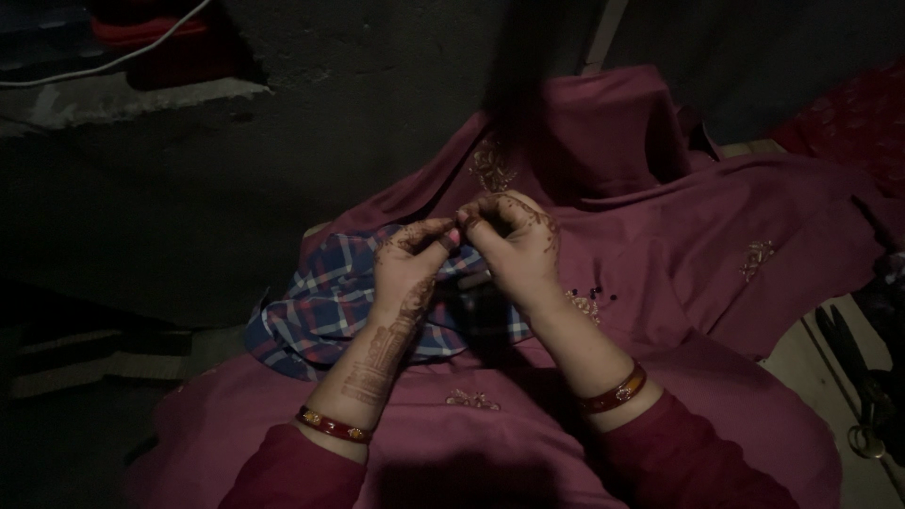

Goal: The person sits with a plaid garment on their lap, threads a needle, pulls the thread through, and hand-stitches the garment, using scissors placed nearby. They continue stitching the fabric for the rest of the clip.

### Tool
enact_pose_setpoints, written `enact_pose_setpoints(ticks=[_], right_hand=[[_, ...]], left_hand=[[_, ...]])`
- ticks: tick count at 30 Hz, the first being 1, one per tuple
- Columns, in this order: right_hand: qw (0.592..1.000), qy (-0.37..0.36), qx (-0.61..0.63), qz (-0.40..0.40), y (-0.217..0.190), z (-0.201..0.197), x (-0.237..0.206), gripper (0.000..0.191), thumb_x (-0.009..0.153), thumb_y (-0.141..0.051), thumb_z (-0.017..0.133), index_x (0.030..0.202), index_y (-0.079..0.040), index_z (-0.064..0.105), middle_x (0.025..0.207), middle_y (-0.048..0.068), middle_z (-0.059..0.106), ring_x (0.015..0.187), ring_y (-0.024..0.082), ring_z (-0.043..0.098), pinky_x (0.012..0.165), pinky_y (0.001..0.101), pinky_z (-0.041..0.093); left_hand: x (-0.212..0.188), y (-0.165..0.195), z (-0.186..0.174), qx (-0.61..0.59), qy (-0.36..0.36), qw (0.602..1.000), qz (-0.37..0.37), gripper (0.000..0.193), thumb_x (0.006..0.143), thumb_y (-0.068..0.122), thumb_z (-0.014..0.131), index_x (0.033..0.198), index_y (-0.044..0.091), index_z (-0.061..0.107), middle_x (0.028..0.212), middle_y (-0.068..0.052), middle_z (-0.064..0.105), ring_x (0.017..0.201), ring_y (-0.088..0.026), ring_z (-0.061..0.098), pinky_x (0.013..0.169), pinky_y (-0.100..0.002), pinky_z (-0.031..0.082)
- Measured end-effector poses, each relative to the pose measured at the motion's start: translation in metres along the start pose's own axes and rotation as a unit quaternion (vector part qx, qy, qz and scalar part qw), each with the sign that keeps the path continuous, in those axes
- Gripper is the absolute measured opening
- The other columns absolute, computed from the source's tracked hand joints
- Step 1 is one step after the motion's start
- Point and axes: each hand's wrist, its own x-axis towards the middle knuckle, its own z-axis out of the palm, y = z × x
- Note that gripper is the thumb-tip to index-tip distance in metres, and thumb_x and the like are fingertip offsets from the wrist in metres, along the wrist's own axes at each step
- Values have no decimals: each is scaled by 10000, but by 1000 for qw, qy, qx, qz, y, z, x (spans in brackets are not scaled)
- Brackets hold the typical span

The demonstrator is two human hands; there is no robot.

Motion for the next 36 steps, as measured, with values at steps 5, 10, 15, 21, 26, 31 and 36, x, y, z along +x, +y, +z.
enact_pose_setpoints(ticks=[5, 10, 15, 21, 26, 31, 36], right_hand=[[1000, 1, -12, -12, 0, 0, 0, 79, 911, -67, 734, 936, 5, 753, 921, 30, 704, 850, 118, 715, 769, 262, 607], [1000, -4, -5, -17, -1, 0, 0, 79, 907, -58, 710, 946, -3, 752, 939, 28, 707, 863, 119, 722, 779, 268, 617], [999, 6, -27, -29, -2, 2, -1, 78, 898, -61, 727, 941, -2, 755, 913, 35, 707, 847, 123, 720, 768, 267, 612], [999, 0, -43, -23, -3, 0, -1, 78, 901, -79, 736, 934, -16, 767, 873, 24, 709, 805, 117, 720, 723, 259, 604], [999, 6, -36, -31, -2, 1, -1, 83, 903, -76, 731, 943, -9, 761, 893, 28, 711, 839, 116, 719, 754, 263, 607], [999, 2, -42, -20, -1, 0, 0, 95, 900, -80, 730, 954, -8, 763, 908, 22, 713, 845, 116, 722, 761, 264, 613], [999, -7, -47, -2, -2, 0, 0, 103, 899, -85, 721, 957, -17, 773, 907, 18, 710, 842, 112, 726, 758, 261, 624]], left_hand=[[2, -1, 1, -27, -5, 1000, 2, 179, 935, 41, 725, 1109, 12, 757, 1050, -75, 766, 974, -146, 718, 900, -290, 589], [1, -2, -1, -7, 2, 1000, -13, 182, 938, 44, 713, 1113, 19, 757, 1057, -71, 769, 980, -144, 720, 905, -287, 587], [2, -3, -1, -27, -3, 1000, -1, 180, 943, 35, 717, 1118, 17, 754, 1078, -74, 763, 1008, -146, 709, 932, -287, 571], [2, -6, -1, -9, 3, 1000, 4, 178, 943, 41, 714, 1114, 17, 755, 1082, -70, 764, 1016, -141, 716, 939, -286, 575], [1, -7, 0, -22, -1, 1000, 18, 171, 946, 26, 711, 1111, 24, 753, 1086, -72, 762, 1021, -144, 714, 944, -286, 572], [1, -6, 0, -6, 1, 1000, 18, 166, 947, 18, 707, 1104, 21, 761, 1079, -81, 766, 1015, -149, 721, 943, -295, 581], [0, -2, -1, 7, 6, 1000, 1, 169, 934, 24, 705, 1096, 31, 750, 1076, -74, 765, 1017, -146, 731, 943, -296, 595]])
